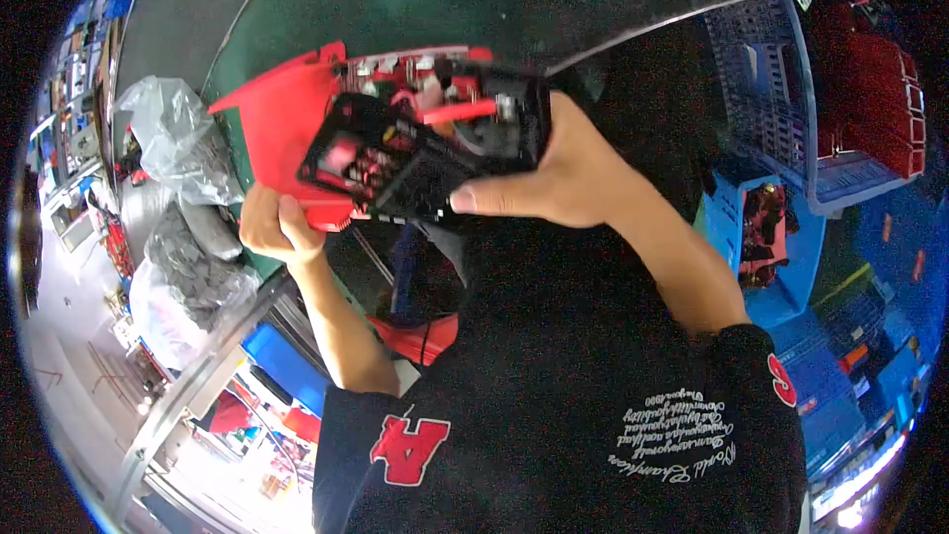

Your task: The worker is assembling electronic circuit board components by attaching them to red plastic housings and organizing them into bins.

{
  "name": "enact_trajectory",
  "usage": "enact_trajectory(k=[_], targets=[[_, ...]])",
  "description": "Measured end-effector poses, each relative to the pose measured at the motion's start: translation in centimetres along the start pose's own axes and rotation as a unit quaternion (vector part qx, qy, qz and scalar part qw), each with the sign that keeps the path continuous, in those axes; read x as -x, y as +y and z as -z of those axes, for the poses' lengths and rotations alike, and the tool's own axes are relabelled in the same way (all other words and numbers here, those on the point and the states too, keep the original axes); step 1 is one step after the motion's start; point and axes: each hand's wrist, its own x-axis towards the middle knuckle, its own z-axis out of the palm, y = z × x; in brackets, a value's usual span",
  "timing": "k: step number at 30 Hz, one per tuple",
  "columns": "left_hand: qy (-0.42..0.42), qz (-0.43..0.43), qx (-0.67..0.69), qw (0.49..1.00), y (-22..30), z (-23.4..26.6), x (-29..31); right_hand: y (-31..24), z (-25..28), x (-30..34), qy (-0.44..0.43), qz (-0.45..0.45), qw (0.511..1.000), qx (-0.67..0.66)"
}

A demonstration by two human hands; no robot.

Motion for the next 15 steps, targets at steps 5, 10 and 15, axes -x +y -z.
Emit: enact_trajectory(k=[5,10,15], targets=[[0.002,0.004,-0.008,1.0,0.2,0.0,0.0,0.4,0.4,-0.4,-0.019,-0.059,0.997,-0.054],[0.007,-0.035,-0.029,0.999,-0.8,-0.1,0.5,0.5,0.6,-0.9,-0.033,-0.067,0.995,-0.067],[-0.007,-0.034,-0.036,0.999,-1.2,0.2,1.0,0.3,1.2,-0.9,-0.051,0.015,0.995,0.088]])
